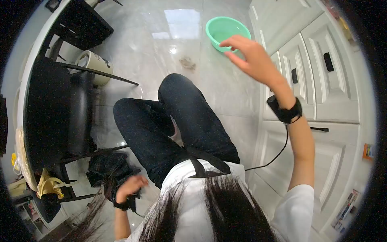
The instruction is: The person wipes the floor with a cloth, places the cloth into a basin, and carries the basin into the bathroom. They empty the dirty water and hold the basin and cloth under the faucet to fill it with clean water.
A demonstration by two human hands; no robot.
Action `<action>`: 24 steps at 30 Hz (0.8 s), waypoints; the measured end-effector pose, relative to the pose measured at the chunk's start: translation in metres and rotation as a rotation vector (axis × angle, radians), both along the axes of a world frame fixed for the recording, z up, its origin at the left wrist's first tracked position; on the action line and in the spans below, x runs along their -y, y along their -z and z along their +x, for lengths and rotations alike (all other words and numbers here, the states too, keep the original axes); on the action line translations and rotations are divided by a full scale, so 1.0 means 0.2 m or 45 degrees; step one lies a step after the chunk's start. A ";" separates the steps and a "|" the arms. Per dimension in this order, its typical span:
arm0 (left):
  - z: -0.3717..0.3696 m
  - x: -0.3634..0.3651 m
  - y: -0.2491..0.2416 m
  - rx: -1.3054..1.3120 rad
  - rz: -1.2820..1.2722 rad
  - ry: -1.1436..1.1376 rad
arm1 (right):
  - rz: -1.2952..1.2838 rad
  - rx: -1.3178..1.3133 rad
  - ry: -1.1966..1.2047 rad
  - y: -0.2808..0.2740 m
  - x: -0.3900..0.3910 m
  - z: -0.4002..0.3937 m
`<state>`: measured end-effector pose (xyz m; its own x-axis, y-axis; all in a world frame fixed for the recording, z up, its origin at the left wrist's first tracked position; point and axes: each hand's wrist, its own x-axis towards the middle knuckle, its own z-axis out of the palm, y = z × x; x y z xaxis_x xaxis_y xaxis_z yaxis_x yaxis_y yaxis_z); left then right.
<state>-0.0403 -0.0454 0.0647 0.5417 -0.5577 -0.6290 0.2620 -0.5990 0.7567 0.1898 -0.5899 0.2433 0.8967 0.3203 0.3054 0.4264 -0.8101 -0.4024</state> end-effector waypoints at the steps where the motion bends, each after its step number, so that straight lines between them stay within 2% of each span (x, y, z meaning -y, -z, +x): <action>1: 0.19 0.12 -0.17 0.180 0.208 -0.157 | 0.055 0.006 -0.023 0.01 -0.06 0.01; 2: 0.36 0.25 -0.33 0.259 0.269 -0.324 | 0.114 0.011 -0.045 0.03 -0.13 0.03; 3: 0.50 0.38 -0.46 0.546 0.032 -0.380 | 0.108 0.011 -0.119 0.05 -0.20 0.04; 4: 0.60 0.52 -0.59 0.601 -0.055 -0.414 | 0.100 0.004 -0.190 0.07 -0.28 0.05; 6: 0.71 0.75 -0.74 0.858 -0.279 -0.372 | 0.054 -0.001 -0.284 0.07 -0.39 0.05; 8: 0.81 0.88 -0.86 1.366 -0.300 -0.133 | -0.014 0.002 -0.338 0.04 -0.47 0.03; 12: 0.93 0.87 -1.14 1.645 -0.361 -0.366 | 0.319 0.060 -0.303 -0.06 -0.50 -0.02; 15: 0.98 0.77 -1.44 2.137 -0.341 -0.085 | 0.367 -0.017 -0.277 -0.01 -0.40 -0.03; 17: 0.98 0.79 -1.59 2.227 -0.409 0.155 | 0.349 -0.113 -0.243 0.04 -0.34 -0.03; 19: 0.98 0.84 -1.64 2.219 -0.423 0.293 | 0.384 -0.166 -0.219 0.09 -0.32 -0.03; 24: 1.02 0.96 -1.64 2.194 -0.399 0.409 | 0.399 -0.272 -0.215 0.16 -0.34 -0.08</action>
